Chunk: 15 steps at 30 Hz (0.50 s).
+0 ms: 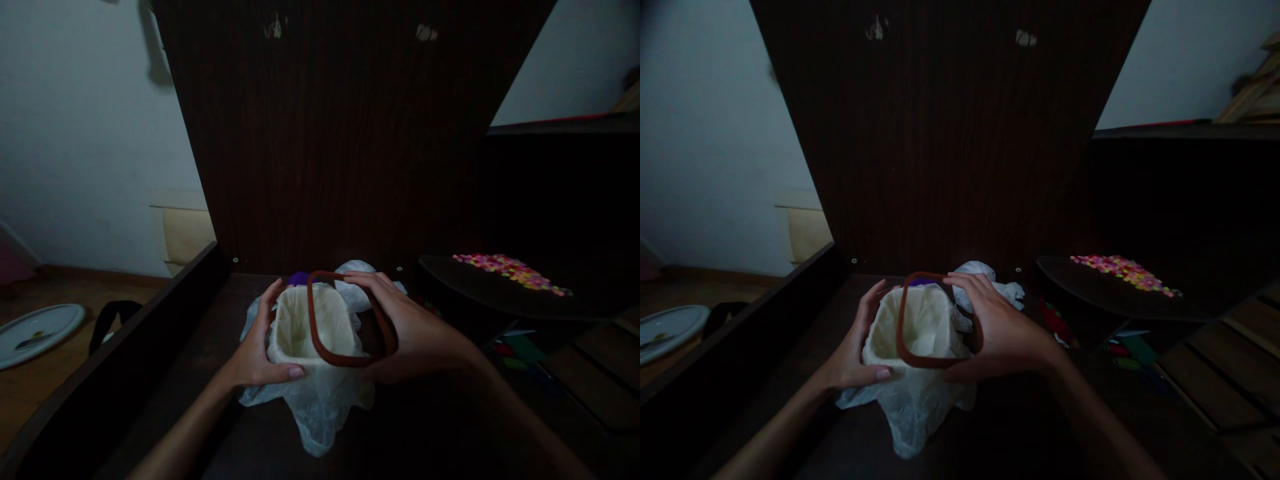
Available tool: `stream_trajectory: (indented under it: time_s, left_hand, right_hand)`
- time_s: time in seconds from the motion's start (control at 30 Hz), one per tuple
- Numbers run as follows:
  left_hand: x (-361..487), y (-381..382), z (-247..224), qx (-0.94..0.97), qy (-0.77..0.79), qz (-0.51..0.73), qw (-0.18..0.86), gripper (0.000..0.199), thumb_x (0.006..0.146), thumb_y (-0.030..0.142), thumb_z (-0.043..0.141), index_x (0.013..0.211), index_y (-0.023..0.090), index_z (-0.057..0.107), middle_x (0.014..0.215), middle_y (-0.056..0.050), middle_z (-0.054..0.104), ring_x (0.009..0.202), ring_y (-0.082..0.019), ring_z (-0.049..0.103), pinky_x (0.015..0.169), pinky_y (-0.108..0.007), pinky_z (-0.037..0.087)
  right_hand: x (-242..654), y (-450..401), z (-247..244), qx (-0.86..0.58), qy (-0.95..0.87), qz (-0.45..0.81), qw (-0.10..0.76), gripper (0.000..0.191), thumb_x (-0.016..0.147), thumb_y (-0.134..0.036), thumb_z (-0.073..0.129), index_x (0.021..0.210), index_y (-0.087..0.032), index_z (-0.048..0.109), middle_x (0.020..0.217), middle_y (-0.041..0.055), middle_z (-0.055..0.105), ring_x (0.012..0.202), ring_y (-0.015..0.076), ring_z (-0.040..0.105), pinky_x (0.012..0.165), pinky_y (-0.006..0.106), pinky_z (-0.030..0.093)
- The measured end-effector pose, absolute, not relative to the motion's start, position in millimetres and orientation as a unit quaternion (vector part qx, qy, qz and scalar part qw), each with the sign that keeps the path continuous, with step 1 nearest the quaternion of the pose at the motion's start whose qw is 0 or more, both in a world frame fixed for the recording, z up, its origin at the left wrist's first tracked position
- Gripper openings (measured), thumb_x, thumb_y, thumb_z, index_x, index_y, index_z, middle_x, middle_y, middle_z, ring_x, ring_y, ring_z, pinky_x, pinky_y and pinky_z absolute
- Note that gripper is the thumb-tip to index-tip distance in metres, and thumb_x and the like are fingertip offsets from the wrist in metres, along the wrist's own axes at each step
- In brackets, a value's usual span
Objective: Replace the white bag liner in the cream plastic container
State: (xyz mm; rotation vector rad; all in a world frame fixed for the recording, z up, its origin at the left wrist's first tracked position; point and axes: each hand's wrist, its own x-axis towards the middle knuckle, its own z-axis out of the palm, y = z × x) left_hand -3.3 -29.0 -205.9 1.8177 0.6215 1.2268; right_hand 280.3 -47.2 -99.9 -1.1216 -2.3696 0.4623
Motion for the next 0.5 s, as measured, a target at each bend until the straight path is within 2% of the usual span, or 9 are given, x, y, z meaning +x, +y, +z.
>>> stream_trajectory:
  time_s: [0.13,0.27,0.5]
  left_hand:
    - [-2,-31,-205,0.721,0.249,0.500,0.410,0.133,0.060,0.065,0.086,0.159,0.027,0.006,0.164,-0.018,0.020,0.151,-0.045,0.022,0.122,-0.067,0.018]
    - [-2,-32,-203,0.709,0.235,0.522,0.413,0.137,0.057,0.071,0.085,0.160,0.028,0.006,0.166,-0.017,0.016,0.152,-0.046,0.019,0.123,-0.066,0.015]
    - [-4,-28,-205,0.714,0.194,0.527,0.419,0.126,0.061,0.069,0.084,0.159,0.029,0.013,0.167,-0.014,0.014,0.153,-0.044,0.015,0.124,-0.063,0.016]
  right_hand:
    - [249,-38,-97,-0.391,-0.880,0.150,0.225,0.119,0.050,-0.065,0.088,0.150,-0.025,0.038,0.150,0.0142,0.041,0.138,0.0390,0.038,0.115,0.055,0.034]
    - [238,-33,-98,-0.392,-0.885,0.149,0.202,0.117,0.050,-0.064,0.088,0.148,-0.021,0.041,0.145,0.0157,0.046,0.133,0.0383,0.042,0.113,0.055,0.036]
    - [234,-34,-107,-0.395,-0.886,0.148,0.194,0.117,0.051,-0.063,0.088,0.149,-0.020,0.040,0.148,0.0155,0.046,0.134,0.0396,0.041,0.113,0.055,0.036]
